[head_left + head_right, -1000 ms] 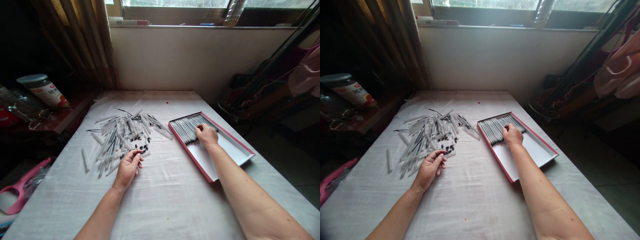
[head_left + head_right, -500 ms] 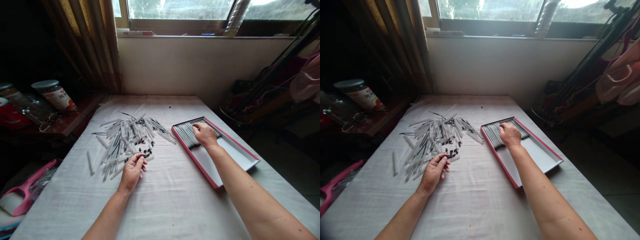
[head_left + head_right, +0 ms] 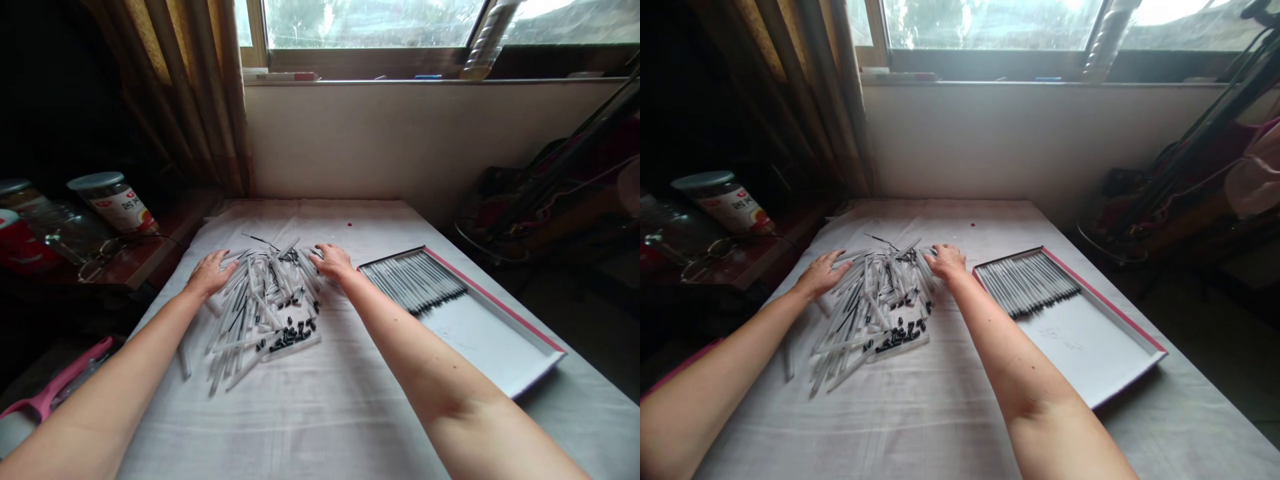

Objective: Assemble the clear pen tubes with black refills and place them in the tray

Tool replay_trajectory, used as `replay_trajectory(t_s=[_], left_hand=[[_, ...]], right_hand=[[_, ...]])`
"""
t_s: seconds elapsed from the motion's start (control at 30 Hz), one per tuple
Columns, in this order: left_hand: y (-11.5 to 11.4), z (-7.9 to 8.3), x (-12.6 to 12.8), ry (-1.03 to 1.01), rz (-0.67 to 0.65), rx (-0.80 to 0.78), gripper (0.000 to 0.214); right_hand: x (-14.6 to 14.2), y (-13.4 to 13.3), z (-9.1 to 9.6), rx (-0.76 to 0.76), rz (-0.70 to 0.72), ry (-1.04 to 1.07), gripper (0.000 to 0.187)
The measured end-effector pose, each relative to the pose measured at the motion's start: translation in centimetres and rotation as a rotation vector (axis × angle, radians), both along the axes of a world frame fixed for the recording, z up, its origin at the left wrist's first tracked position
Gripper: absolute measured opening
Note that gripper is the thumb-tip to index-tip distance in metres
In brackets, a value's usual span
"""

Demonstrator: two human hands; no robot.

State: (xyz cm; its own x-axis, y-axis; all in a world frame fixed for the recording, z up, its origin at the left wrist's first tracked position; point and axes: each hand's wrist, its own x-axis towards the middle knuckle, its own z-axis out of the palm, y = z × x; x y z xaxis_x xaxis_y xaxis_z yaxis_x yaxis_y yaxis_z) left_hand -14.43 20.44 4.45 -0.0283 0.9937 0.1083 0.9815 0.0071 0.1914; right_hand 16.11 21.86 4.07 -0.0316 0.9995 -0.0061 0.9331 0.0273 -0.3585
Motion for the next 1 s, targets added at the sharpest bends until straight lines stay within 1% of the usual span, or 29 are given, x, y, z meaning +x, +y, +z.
replay_trajectory(t_s=[0.1, 0.2, 0.3, 0.4, 0.5, 0.6, 0.67, 0.8, 1.0], left_hand=[[2.1, -1.1, -0.4, 0.046, 0.033, -0.064, 0.065], [3.4, -2.0, -0.6, 0.065, 0.06, -0.095, 0.071], [4.0, -2.4, -0.3, 0.111, 0.056, -0.087, 0.073], [3.8, -2.4, 0.9, 0.129, -0.028, -0.065, 0.07], [2.6, -2.1, 2.8, 0.099, -0.08, -0.09, 0.063], [0.6, -1.7, 4.6, 0.001, -0.108, -0.122, 0.057], [-0.9, -1.6, 5.4, -0.049, -0.131, -0.126, 0.055], [-4.0, -1.6, 6.6, -0.111, -0.126, -0.103, 0.057], [-8.3, -1.1, 8.4, -0.168, -0.191, -0.073, 0.057]], right_hand=[[-1.5, 2.0, -0.6, -0.051, -0.005, -0.008, 0.056], [-2.9, 3.2, -1.2, -0.095, 0.013, -0.026, 0.063], [-4.3, 3.3, -1.5, -0.077, 0.062, -0.059, 0.065], [-5.4, 2.6, -1.5, -0.031, 0.132, -0.083, 0.061], [-5.9, 1.4, -1.2, -0.047, 0.196, -0.075, 0.052], [-6.0, -0.2, -0.9, -0.07, 0.243, -0.042, 0.049], [-5.8, -1.5, -0.7, -0.058, 0.267, -0.036, 0.048], [-5.0, -4.6, -0.5, -0.013, 0.309, -0.054, 0.047], [-2.9, -9.5, 0.1, 0.014, 0.303, -0.093, 0.04]])
